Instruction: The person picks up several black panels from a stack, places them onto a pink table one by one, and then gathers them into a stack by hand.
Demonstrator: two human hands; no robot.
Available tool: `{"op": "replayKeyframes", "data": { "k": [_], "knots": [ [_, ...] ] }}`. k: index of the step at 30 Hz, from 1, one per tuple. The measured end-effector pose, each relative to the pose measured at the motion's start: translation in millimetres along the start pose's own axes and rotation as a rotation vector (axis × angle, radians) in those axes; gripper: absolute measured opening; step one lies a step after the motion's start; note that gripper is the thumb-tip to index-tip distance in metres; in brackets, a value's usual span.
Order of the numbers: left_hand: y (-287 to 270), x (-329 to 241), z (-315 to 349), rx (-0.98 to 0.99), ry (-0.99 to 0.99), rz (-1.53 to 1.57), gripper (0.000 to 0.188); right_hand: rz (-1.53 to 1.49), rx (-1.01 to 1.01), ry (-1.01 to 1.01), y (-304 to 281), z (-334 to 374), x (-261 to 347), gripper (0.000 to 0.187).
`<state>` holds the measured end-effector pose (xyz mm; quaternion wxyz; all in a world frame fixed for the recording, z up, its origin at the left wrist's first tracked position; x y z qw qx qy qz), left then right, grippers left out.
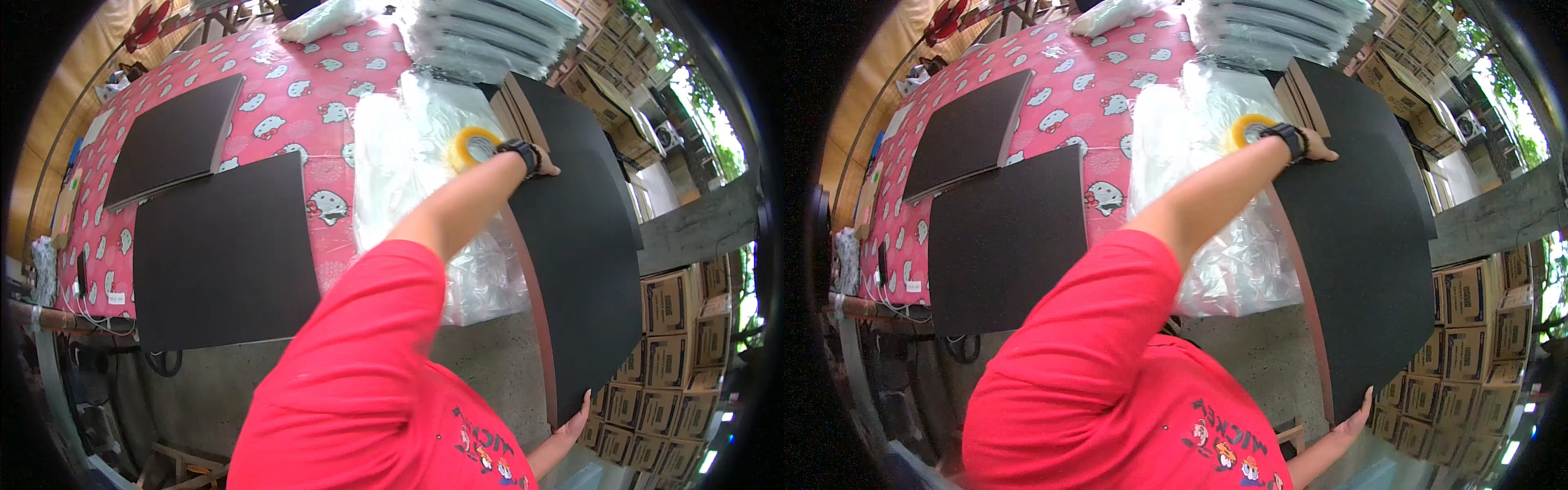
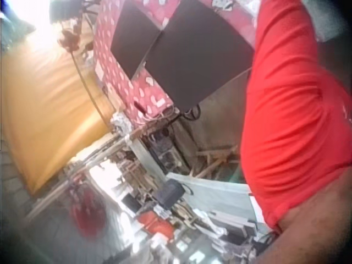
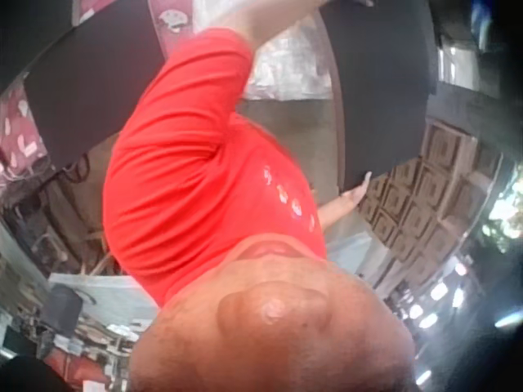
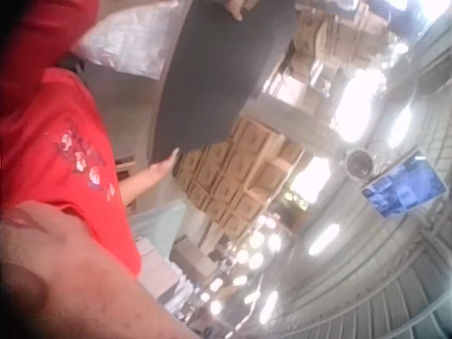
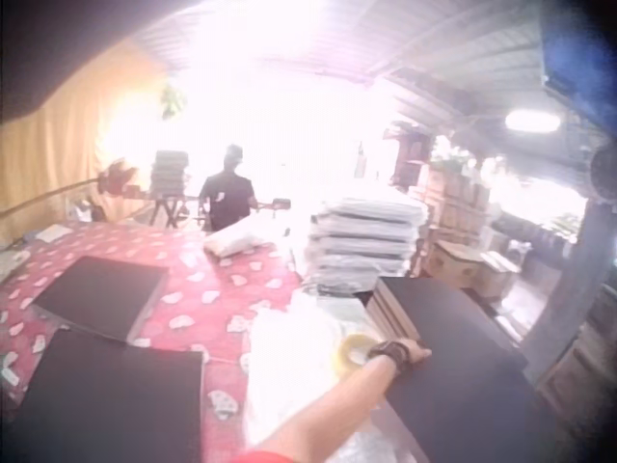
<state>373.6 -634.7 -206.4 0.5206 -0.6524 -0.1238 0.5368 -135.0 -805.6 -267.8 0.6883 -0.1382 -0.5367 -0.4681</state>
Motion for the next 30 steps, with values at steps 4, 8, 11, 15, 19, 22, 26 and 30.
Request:
{"op": "replayKeyframes", "data": {
  "k": [4, 8, 11, 15, 19, 22, 26, 30],
  "knots": [
    [11.7, -13.7, 15.8, 0.026, -0.034, 0.224, 0.067, 0.137, -0.186, -0.103, -34.5, -0.9, 5.3, 0.061],
    [-17.7, 19.5, 95.9, -0.101, 0.040, 0.432, 0.065, 0.297, -0.165, -0.251, -55.4, 10.8, 14.0, 0.062],
    [-27.0, 102.4, 194.5, -0.088, -0.150, 0.696, 0.053, 0.408, -0.165, -0.328, -26.4, 45.1, 5.9, 0.062],
    [-64.2, 203.4, 317.0, -0.353, -0.310, 0.999, 0.046, 0.574, -0.182, -0.349, 59.5, 87.6, -1.3, 0.064],
    [-139.5, 273.4, 465.9, -0.671, -0.377, 0.920, 0.045, 0.496, 0.180, -0.310, 143.1, 76.9, -48.9, 0.068],
    [-172.4, 331.0, 592.0, -0.921, -0.481, 0.883, 0.039, 0.438, 0.529, -0.286, 248.2, 105.0, -94.3, 0.061],
    [-188.6, 390.4, 720.6, -1.109, -0.655, 0.796, 0.040, 0.440, 0.763, -0.196, 347.8, 170.3, -159.7, 0.050],
    [-176.4, 452.0, 805.7, -1.184, -0.874, 0.508, 0.049, 0.522, 0.917, -0.154, 392.2, 208.1, -222.6, 0.050]
  ]
}}
Point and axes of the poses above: each hand's wrist, its own z-axis away from the middle knuckle, its own y-axis out of the palm, x = y × z, the point moved 10 cm from there along -z, towards the middle knuckle, and after that the axes turned 2 degrees about -y, right-handed, at the moved point
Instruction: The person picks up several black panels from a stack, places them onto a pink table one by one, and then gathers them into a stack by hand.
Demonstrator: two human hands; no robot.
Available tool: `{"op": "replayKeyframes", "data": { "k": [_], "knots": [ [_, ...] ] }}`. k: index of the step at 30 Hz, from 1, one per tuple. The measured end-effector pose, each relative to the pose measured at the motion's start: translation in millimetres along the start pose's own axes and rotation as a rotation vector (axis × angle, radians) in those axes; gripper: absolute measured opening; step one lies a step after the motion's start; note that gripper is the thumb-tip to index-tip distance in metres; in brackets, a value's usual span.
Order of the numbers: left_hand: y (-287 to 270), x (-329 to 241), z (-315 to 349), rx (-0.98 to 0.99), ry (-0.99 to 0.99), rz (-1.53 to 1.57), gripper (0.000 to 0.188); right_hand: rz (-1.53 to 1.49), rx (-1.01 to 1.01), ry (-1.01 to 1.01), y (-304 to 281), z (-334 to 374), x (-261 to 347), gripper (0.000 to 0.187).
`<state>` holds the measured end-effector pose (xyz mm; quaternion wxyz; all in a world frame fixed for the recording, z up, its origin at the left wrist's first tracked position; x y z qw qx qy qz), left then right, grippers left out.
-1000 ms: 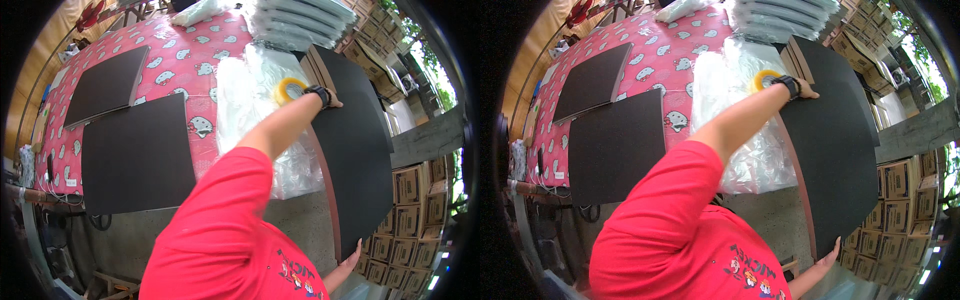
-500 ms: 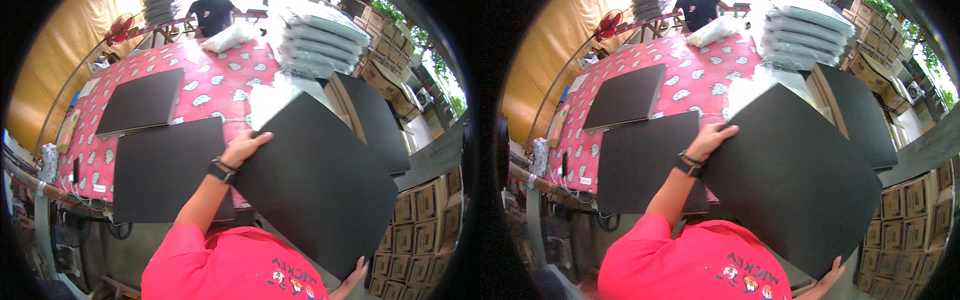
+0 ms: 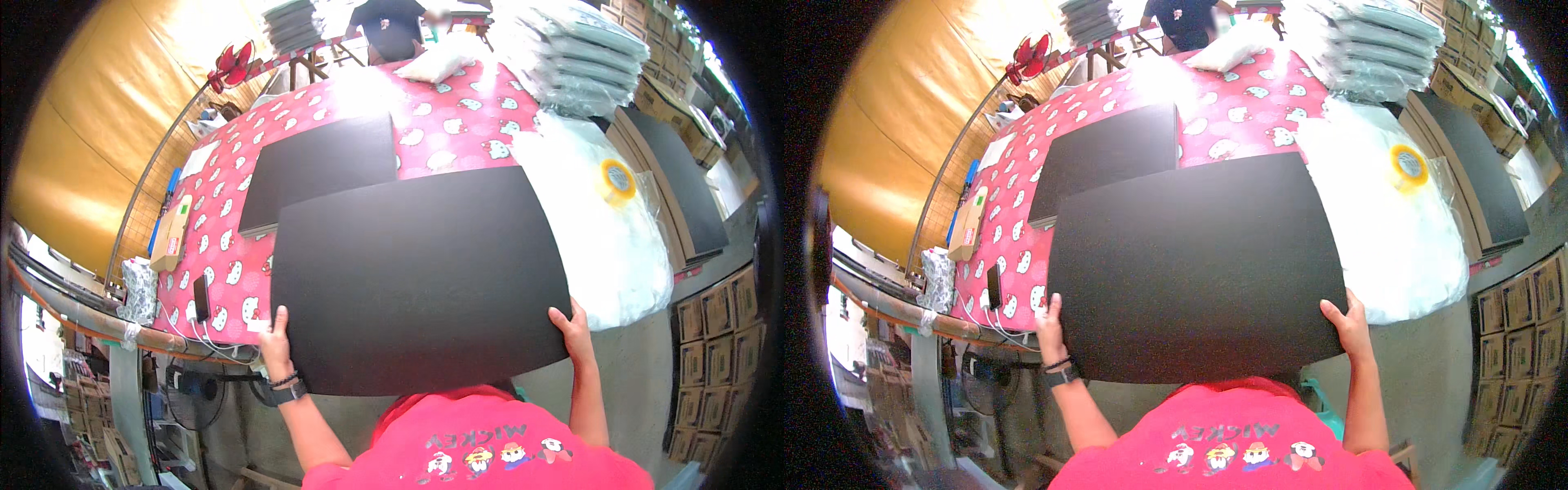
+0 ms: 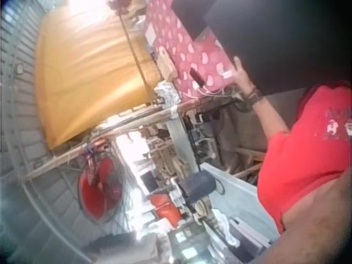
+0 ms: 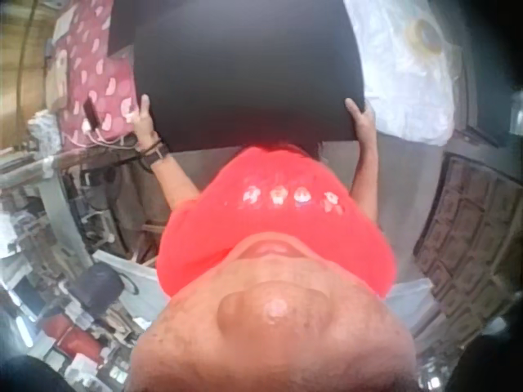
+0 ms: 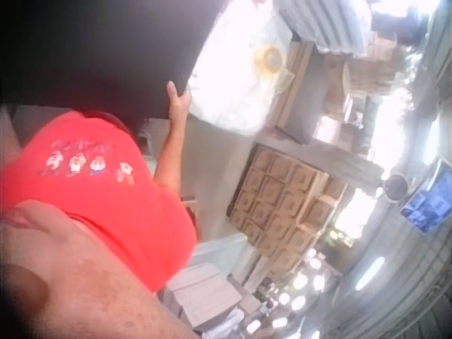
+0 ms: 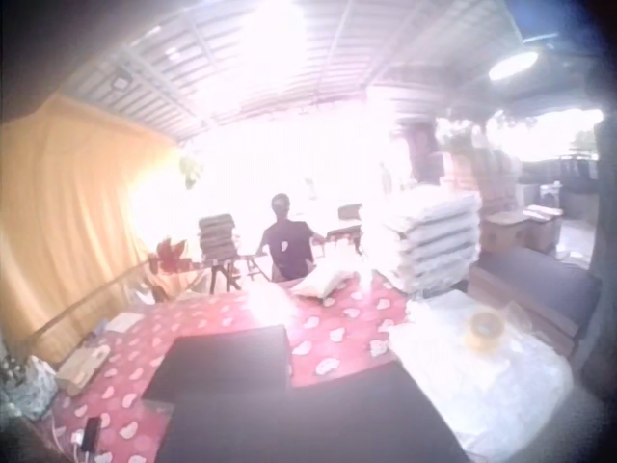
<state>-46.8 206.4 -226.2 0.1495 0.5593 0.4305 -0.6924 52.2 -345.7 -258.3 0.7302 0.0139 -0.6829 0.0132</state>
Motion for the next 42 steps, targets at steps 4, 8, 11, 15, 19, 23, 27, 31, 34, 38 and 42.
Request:
{"op": "replayKeyframes", "data": {
  "k": [4, 8, 11, 15, 19, 23, 27, 31, 34, 38, 42],
  "knots": [
    [7.8, 54.3, -21.7, -0.066, 0.185, -0.947, 0.071, 1.074, 0.056, 0.037, 14.3, -17.2, -20.7, 0.056],
    [34.8, 100.2, -48.7, 0.344, 0.009, -0.156, 0.050, 0.632, -0.089, 0.108, 20.9, -49.8, -38.1, 0.062],
    [53.4, 97.4, -61.7, 0.450, -0.097, -0.039, 0.047, 0.641, -0.133, 0.157, 13.0, -91.4, -84.9, 0.061],
    [34.2, 103.8, -86.5, 0.181, 0.029, -0.320, 0.057, 0.776, -0.094, 0.132, 44.6, -105.9, -80.5, 0.062],
    [61.1, 107.6, -83.1, 0.423, -0.091, -0.087, 0.055, 0.731, -0.190, 0.188, 18.7, -112.1, -101.8, 0.065],
    [55.9, 132.9, -98.4, 0.407, -0.016, 0.039, 0.051, 0.889, -0.172, 0.080, 46.6, -113.1, -72.2, 0.061],
    [46.8, 109.8, -90.3, 0.418, -0.102, 0.096, 0.044, 0.864, -0.282, 0.042, 59.5, -66.7, -24.7, 0.059],
    [35.0, 114.3, -87.5, 0.514, -0.161, 0.181, 0.035, 0.799, -0.278, 0.133, 61.0, -40.2, -57.7, 0.061],
    [5.1, 125.0, -69.2, 0.508, -0.234, 0.209, 0.035, 0.739, -0.233, 0.030, 86.9, -44.7, -53.1, 0.062],
    [-32.9, 158.0, -42.8, 0.427, -0.439, 0.434, 0.039, 0.798, -0.059, 0.077, 130.0, -65.4, -50.1, 0.059],
    [-42.4, 170.8, -26.2, 0.397, -0.693, 0.501, 0.045, 0.752, 0.137, 0.137, 154.8, -97.8, -47.7, 0.061]
  ]
}}
Point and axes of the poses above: each hand's wrist, its own z-axis away from the middle knuckle, its own y-axis out of the palm, x = y × z, the point moved 10 cm from there along -z, towards the middle knuckle, and after that the axes turned 2 degrees about -y, right-handed, at the moved point
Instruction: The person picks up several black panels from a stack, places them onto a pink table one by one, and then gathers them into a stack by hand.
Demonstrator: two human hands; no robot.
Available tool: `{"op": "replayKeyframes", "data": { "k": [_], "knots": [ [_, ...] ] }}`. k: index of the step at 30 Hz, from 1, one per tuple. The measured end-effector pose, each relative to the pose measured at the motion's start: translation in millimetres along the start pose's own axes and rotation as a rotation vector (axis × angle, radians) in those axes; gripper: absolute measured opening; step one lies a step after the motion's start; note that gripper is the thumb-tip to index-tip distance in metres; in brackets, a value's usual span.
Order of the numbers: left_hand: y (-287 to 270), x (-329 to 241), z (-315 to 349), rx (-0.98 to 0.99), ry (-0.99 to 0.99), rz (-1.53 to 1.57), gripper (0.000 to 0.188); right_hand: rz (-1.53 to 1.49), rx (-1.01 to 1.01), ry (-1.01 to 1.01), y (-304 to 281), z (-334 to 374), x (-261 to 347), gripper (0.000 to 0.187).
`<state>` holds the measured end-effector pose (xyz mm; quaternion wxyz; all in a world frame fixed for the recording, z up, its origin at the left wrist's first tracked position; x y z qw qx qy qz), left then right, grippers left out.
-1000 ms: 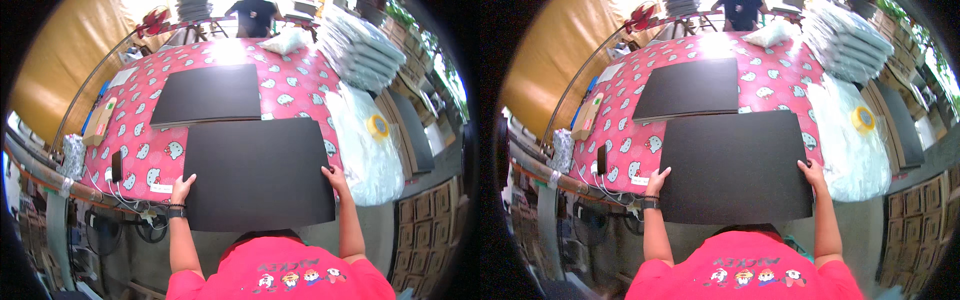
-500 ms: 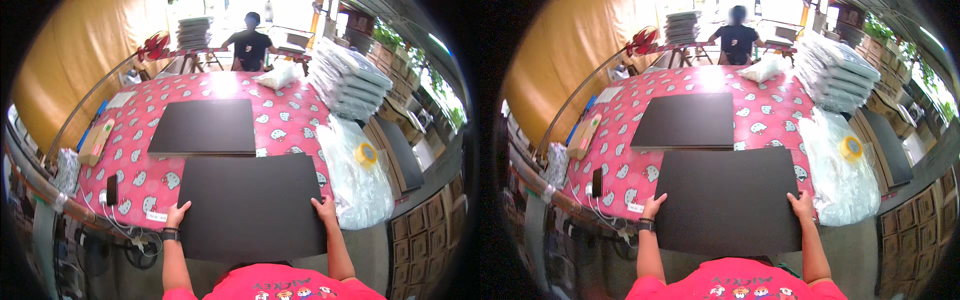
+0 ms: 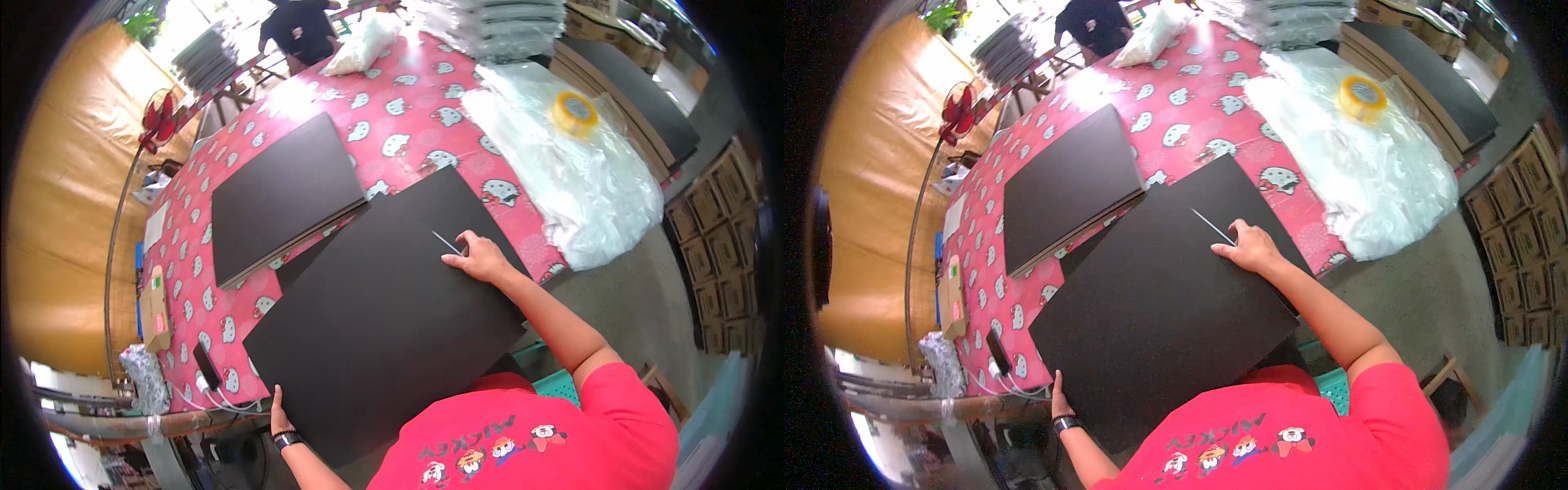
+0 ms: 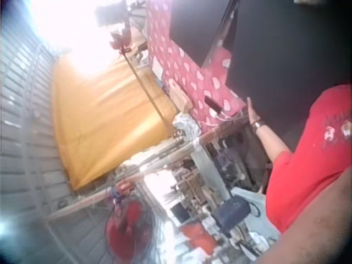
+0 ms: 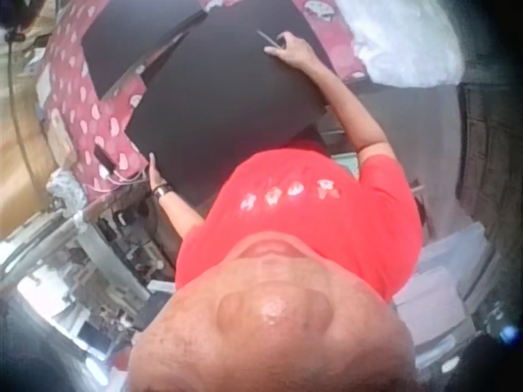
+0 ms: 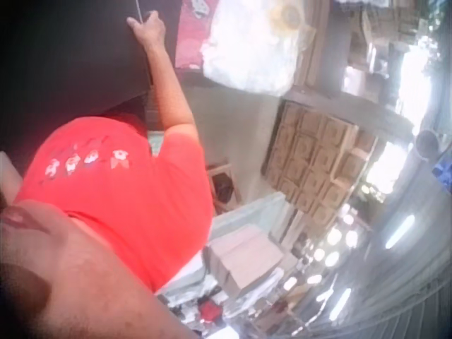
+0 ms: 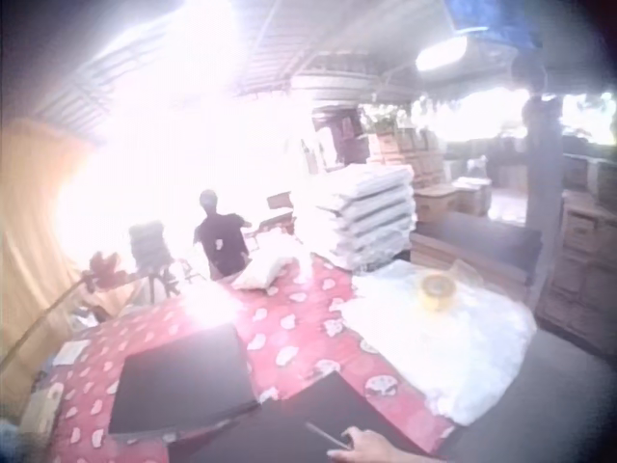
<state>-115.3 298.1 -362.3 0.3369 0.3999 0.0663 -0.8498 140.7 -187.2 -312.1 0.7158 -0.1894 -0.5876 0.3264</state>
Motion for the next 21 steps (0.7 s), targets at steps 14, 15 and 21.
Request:
{"op": "replayKeyframes", "data": {
  "k": [14, 15, 21],
  "knots": [
    [-95.8, 20.9, -39.5, -0.296, 0.377, -0.206, 0.059, -0.609, 0.160, -0.058, 62.5, -139.6, 65.5, 0.066],
    [-96.5, 23.0, -35.6, -0.293, 0.382, -0.205, 0.058, -0.615, 0.201, -0.052, 70.8, -142.1, 68.9, 0.068],
    [-57.3, 50.1, 2.6, -0.242, 0.233, -0.024, 0.052, 0.072, 0.000, -0.099, 57.5, -145.5, 66.3, 0.089]
  ]
}}
Point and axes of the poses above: each hand's wrist, its own z-axis away from the middle knuckle, its own y-axis out of the palm, x = y × z, the point moved 10 cm from there along -z, towards the middle knuckle, and after that the axes turned 2 degrees about -y, right-handed, at the moved point
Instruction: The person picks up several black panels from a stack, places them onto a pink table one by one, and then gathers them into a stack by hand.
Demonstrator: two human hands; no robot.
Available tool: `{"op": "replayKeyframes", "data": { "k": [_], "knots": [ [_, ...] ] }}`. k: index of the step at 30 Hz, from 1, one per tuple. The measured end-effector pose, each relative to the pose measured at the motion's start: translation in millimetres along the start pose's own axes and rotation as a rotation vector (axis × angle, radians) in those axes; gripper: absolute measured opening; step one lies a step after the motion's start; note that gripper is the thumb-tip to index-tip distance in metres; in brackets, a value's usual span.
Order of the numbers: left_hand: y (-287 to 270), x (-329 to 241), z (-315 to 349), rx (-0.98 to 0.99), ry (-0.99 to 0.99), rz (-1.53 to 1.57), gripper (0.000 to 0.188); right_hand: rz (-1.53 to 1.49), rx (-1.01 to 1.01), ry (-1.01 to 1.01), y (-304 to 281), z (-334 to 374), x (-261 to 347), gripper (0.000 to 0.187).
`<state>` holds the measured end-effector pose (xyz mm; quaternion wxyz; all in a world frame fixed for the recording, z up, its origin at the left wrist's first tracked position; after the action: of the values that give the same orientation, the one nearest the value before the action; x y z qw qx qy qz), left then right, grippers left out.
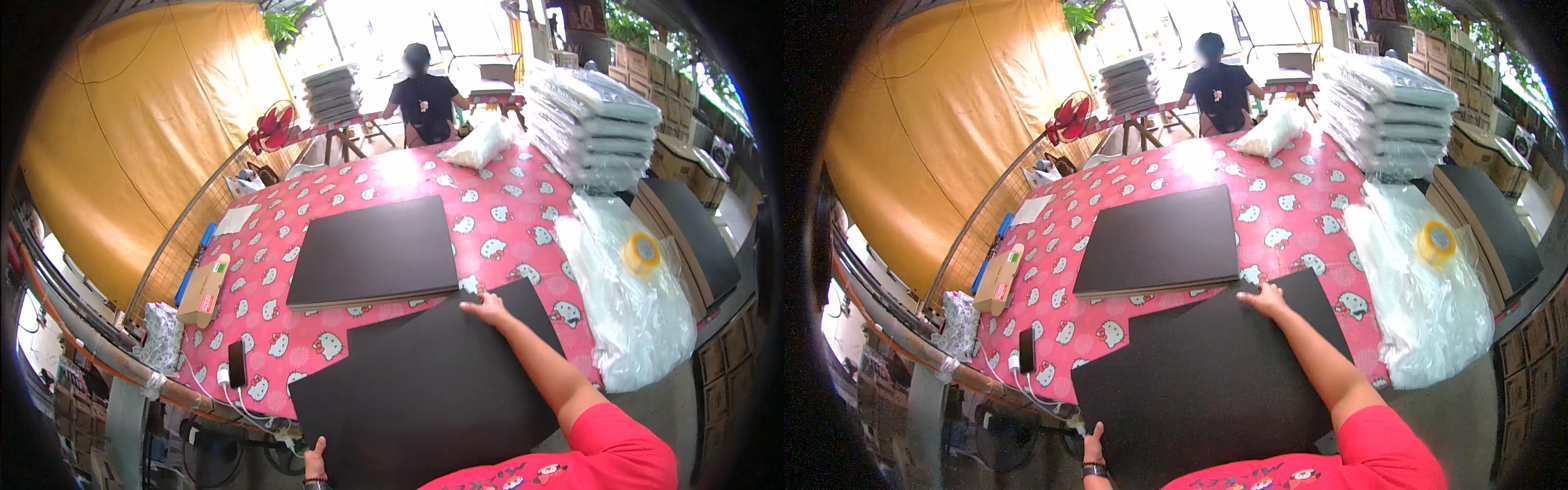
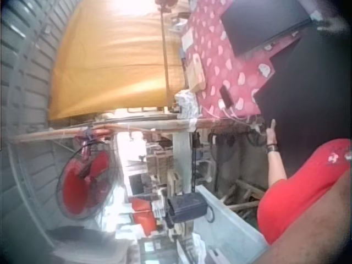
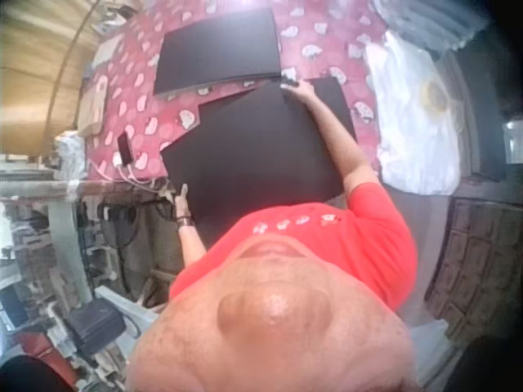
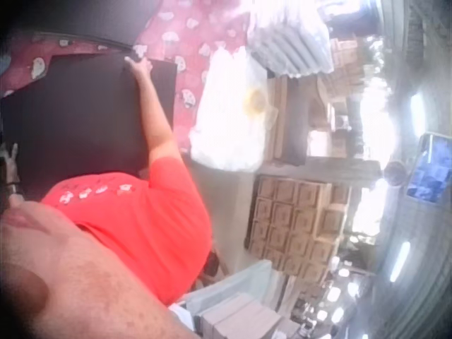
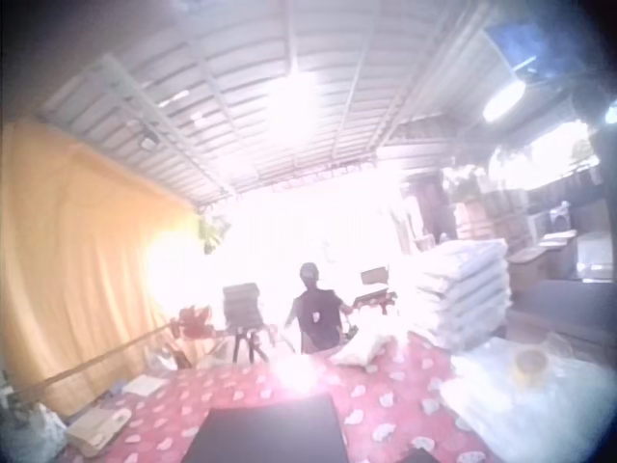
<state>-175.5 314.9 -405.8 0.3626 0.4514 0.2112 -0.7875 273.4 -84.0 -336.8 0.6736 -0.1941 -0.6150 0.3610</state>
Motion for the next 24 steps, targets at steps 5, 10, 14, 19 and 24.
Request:
{"op": "replayKeyframes", "data": {
  "k": [5, 10, 14, 19, 24],
  "knots": [
    [4.0, -8.2, 32.9, 0.000, 0.234, -0.064, 0.051, 0.231, -0.010, -0.030, -4.0, 46.6, 30.8, 0.078],
    [-11.5, 29.6, 37.8, -0.109, -0.087, 0.057, 0.051, 0.142, -0.005, 0.075, -5.2, 30.9, 19.8, 0.081],
    [1.3, -23.6, 70.4, -0.137, -0.018, 0.122, 0.059, -0.084, 0.141, 0.171, -1.8, 11.6, 2.8, 0.078],
    [31.7, -120.0, 129.7, 0.018, 0.219, 0.033, 0.056, -0.673, 0.345, 0.276, 5.2, 22.0, 7.8, 0.061],
    [49.8, -183.9, 177.9, 0.004, 0.418, -0.101, 0.061, -0.882, 0.277, 0.018, -76.9, 62.5, 47.9, 0.057]
  ]
}}
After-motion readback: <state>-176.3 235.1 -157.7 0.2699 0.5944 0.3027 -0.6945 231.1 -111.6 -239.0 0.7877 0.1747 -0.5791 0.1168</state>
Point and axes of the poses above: each hand's wrist, its own z-axis away from the middle knuckle, its own y-axis out of the palm, x = y × z, the point moved 10 cm from there along -z, towards the middle knuckle, and after that the axes turned 2 degrees about -y, right-handed, at the moved point
